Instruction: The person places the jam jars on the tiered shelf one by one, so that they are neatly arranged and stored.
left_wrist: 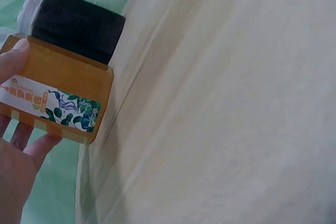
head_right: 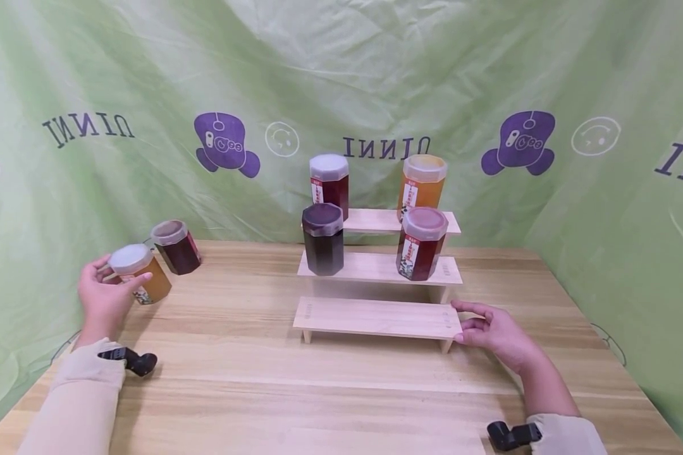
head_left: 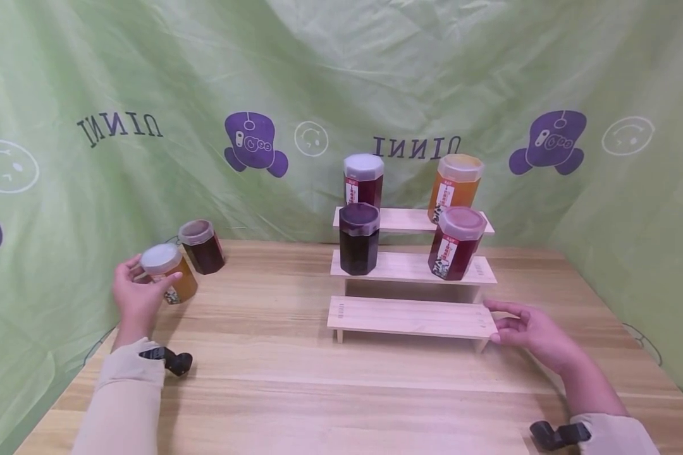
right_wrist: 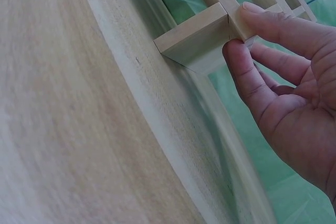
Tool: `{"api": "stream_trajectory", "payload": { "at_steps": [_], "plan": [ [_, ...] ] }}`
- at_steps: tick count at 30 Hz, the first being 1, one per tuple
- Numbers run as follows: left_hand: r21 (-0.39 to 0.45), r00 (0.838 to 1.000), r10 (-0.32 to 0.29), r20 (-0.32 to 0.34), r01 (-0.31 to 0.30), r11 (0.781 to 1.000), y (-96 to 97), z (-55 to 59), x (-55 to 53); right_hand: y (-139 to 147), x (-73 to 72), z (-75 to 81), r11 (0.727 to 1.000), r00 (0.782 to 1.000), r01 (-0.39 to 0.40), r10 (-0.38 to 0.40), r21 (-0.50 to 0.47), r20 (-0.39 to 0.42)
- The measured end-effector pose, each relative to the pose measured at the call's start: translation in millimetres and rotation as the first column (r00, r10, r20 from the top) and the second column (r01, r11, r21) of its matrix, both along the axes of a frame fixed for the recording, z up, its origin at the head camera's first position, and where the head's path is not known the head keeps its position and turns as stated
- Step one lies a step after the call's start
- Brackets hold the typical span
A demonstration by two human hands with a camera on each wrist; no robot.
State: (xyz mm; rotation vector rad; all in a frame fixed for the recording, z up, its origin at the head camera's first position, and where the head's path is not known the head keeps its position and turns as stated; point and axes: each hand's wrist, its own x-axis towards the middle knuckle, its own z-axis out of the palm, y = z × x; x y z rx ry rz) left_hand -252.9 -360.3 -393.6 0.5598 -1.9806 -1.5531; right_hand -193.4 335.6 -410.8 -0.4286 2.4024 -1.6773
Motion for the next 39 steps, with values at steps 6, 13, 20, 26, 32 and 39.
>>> {"api": "stream_trajectory", "payload": {
  "at_steps": [6, 13, 20, 26, 32, 39],
  "plan": [
    [-0.042, 1.0, 0.001, 0.021, 0.0, 0.999, 7.7, -0.7, 5.3, 0, -0.3, -0.4, 1.0, 1.0, 0.006, -0.006, 0.012, 0.0],
    [-0.074, 1.0, -0.011, 0.017, 0.012, 0.997, 11.4, -5.0, 5.8, 1, -0.4, 0.4, 1.0, 1.0, 0.018, -0.018, 0.005, 0.011],
    [-0.072, 0.999, -0.025, 0.02, 0.026, 0.997, 20.7, -3.6, 11.8, 0, -1.4, 1.6, 1.0, 0.999, 0.021, -0.021, 0.013, 0.027],
    [-0.053, 0.998, -0.06, 0.023, 0.061, 0.997, 30.8, 3.1, 16.1, 0, -2.0, -0.9, 0.999, 0.998, 0.039, -0.04, 0.024, 0.05],
    [-0.023, 0.996, -0.085, 0.039, 0.086, 0.996, 40.0, 9.2, 18.9, 0, -1.0, -0.2, 1.0, 0.999, 0.016, -0.016, -0.001, 0.031],
    [-0.021, 0.994, -0.107, 0.037, 0.108, 0.994, 50.5, 14.4, 20.2, 0, -0.5, 0.6, 1.0, 0.999, 0.016, -0.015, -0.016, 0.037]
  ]
}}
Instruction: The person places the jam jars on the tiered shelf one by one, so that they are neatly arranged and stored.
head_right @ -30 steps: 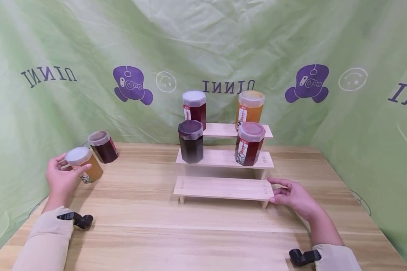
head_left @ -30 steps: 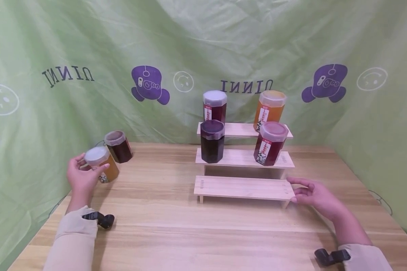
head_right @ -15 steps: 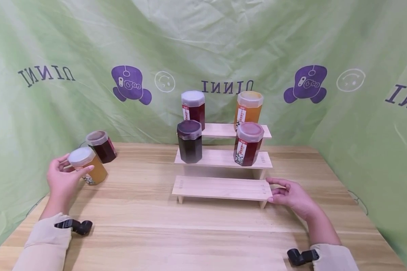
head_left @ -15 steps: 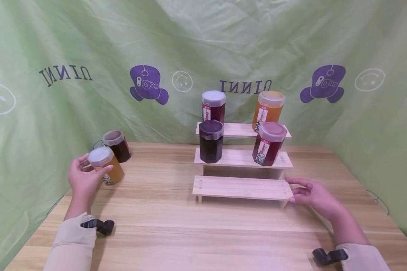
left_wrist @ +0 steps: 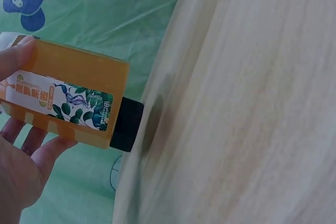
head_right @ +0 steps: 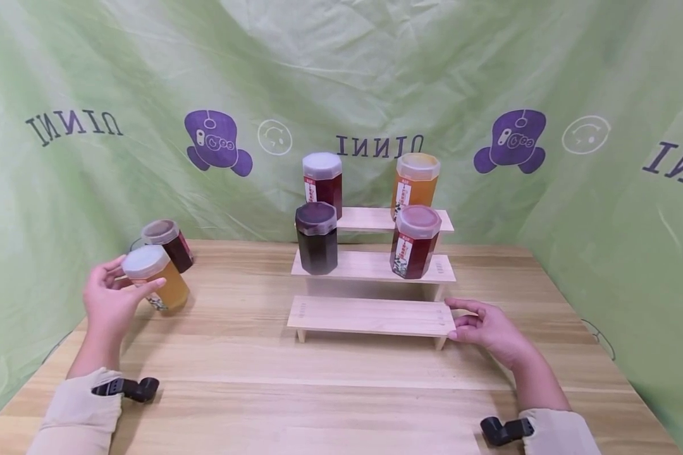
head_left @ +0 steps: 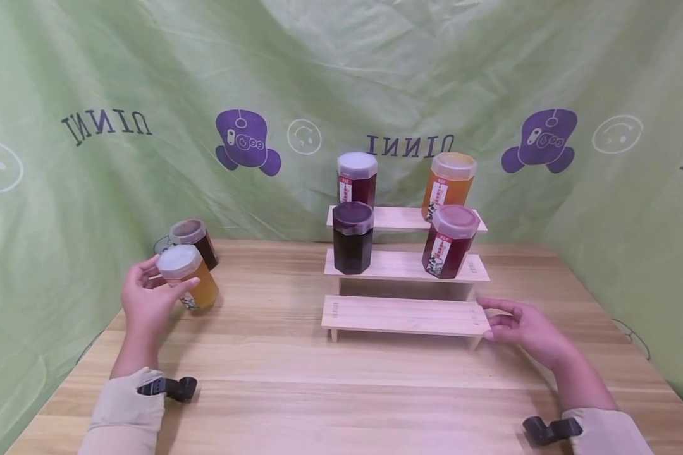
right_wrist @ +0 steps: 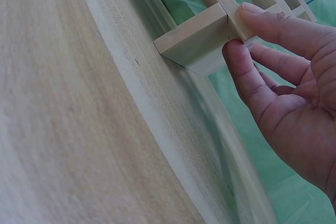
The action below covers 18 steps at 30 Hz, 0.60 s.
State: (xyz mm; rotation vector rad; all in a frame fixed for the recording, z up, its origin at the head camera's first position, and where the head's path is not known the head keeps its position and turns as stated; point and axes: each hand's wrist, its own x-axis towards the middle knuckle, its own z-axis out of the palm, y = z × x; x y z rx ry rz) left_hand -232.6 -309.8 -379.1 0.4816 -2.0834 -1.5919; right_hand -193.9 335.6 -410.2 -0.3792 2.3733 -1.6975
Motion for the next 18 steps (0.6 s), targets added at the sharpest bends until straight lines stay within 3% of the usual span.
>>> {"api": "stream_trajectory", "payload": {
  "at_steps": [12, 18],
  "plan": [
    [-0.053, 0.992, -0.062, -0.106, 0.057, 0.997, 19.0, 7.2, 1.7, 0, -0.9, -1.3, 1.0, 1.0, -0.004, 0.004, -0.018, 0.006],
    [-0.015, 0.979, -0.108, -0.172, 0.107, 0.994, 33.2, 15.3, 4.3, -1, -1.0, -1.7, 1.0, 1.0, -0.013, 0.013, -0.026, -0.004]
  ]
}}
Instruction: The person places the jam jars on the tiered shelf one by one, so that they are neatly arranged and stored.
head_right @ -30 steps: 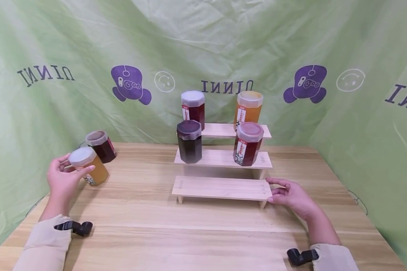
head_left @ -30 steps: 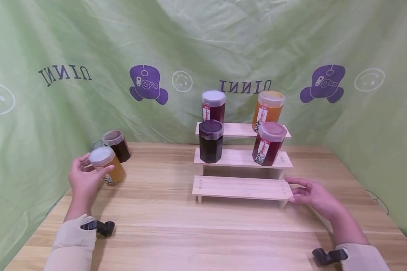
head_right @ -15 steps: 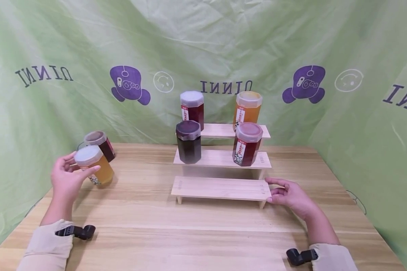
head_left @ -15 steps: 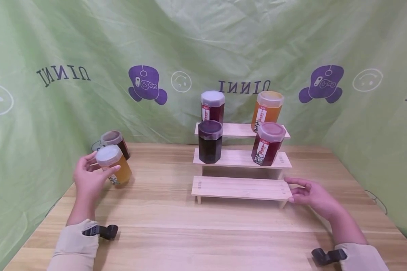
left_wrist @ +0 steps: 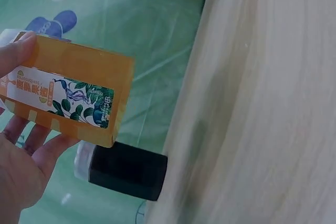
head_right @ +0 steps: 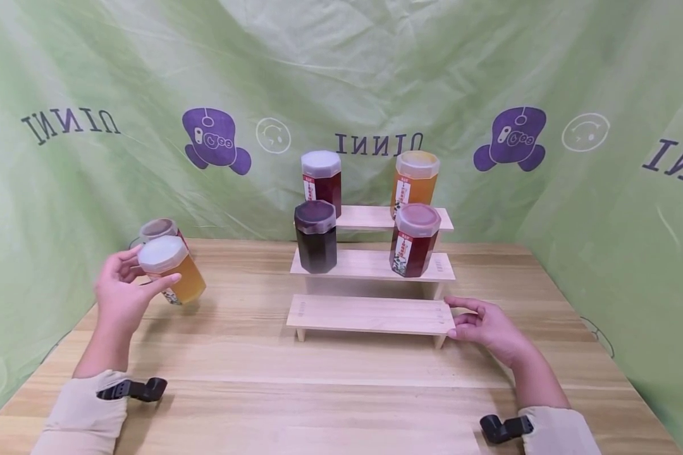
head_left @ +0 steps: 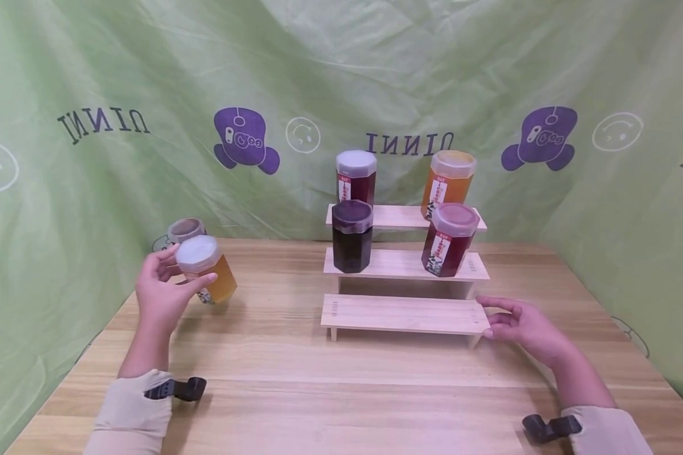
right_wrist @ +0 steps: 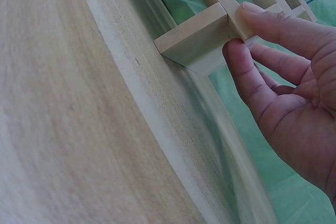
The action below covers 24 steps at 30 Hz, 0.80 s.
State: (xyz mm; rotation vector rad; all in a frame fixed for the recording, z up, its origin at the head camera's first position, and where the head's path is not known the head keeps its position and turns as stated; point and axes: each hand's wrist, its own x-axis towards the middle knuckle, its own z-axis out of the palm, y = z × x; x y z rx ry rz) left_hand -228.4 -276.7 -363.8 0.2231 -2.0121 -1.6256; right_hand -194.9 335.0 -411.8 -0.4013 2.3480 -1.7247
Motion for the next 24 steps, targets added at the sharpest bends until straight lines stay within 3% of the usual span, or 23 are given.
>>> {"api": "stream_trajectory", "payload": {
  "at_steps": [11, 24],
  "plan": [
    [-0.076, 0.995, -0.066, -0.076, 0.06, 0.995, 24.7, 13.0, 7.8, -1, 2.2, 2.6, 0.998, 1.0, 0.031, -0.031, 0.046, -0.001],
    [-0.082, 0.989, -0.137, -0.05, 0.133, 0.988, 53.9, 18.3, 7.0, -1, 2.0, 1.4, 0.998, 0.999, 0.037, -0.037, 0.044, -0.01]
  ]
}}
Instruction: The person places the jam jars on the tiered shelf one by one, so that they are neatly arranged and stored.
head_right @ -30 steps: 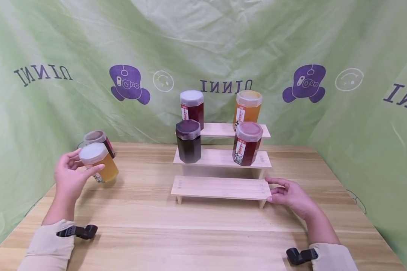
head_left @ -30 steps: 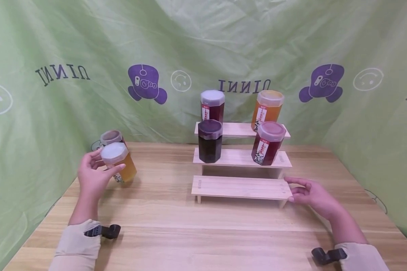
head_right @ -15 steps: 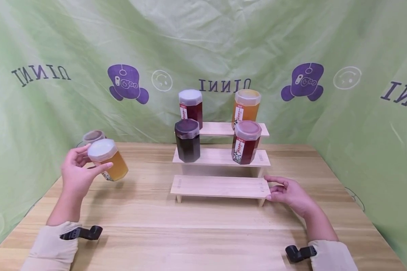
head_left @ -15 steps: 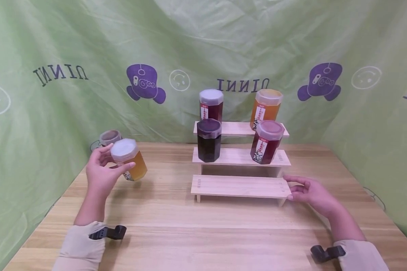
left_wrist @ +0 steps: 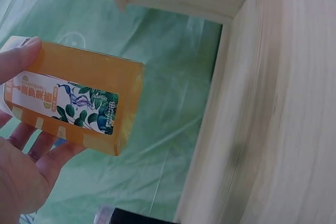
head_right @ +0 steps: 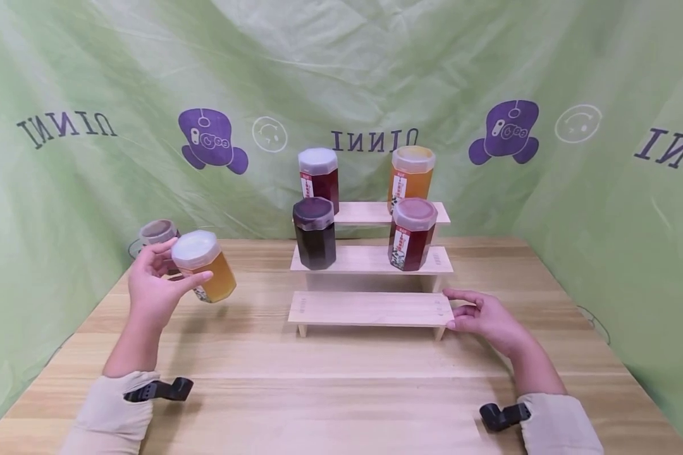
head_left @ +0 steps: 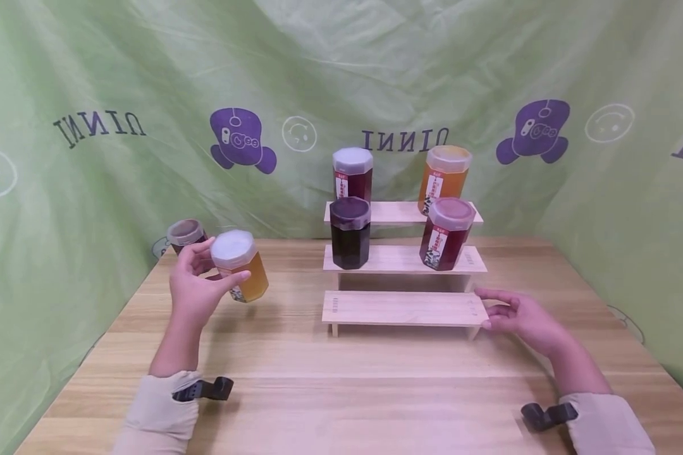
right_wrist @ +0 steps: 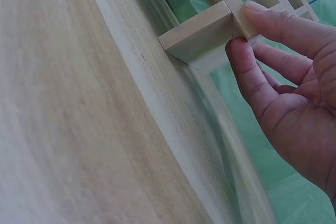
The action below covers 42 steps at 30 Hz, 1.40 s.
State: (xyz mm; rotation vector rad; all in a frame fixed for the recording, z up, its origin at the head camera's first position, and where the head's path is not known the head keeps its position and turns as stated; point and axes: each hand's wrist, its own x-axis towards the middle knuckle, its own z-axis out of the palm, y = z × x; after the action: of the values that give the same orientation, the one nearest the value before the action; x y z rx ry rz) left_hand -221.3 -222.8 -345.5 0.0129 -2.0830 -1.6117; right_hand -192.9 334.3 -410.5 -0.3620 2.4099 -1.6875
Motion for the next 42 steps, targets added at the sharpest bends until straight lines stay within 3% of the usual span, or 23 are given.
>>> {"api": "stream_trajectory", "payload": {
  "at_steps": [11, 21, 42],
  "plan": [
    [0.011, 0.993, -0.082, -0.086, 0.083, 0.996, 21.3, -0.9, 3.1, -1, -0.8, 1.7, 1.0, 1.0, 0.013, -0.013, -0.012, 0.003],
    [0.03, 0.987, -0.112, -0.114, 0.116, 0.993, 33.4, -2.3, 7.4, -1, -1.7, 3.0, 1.0, 1.0, 0.014, -0.014, 0.01, 0.02],
    [-0.003, 0.973, -0.214, -0.089, 0.214, 0.977, 62.8, -2.4, 23.4, -1, -0.4, 0.8, 1.0, 1.0, 0.009, -0.009, -0.001, 0.013]
  ]
}}
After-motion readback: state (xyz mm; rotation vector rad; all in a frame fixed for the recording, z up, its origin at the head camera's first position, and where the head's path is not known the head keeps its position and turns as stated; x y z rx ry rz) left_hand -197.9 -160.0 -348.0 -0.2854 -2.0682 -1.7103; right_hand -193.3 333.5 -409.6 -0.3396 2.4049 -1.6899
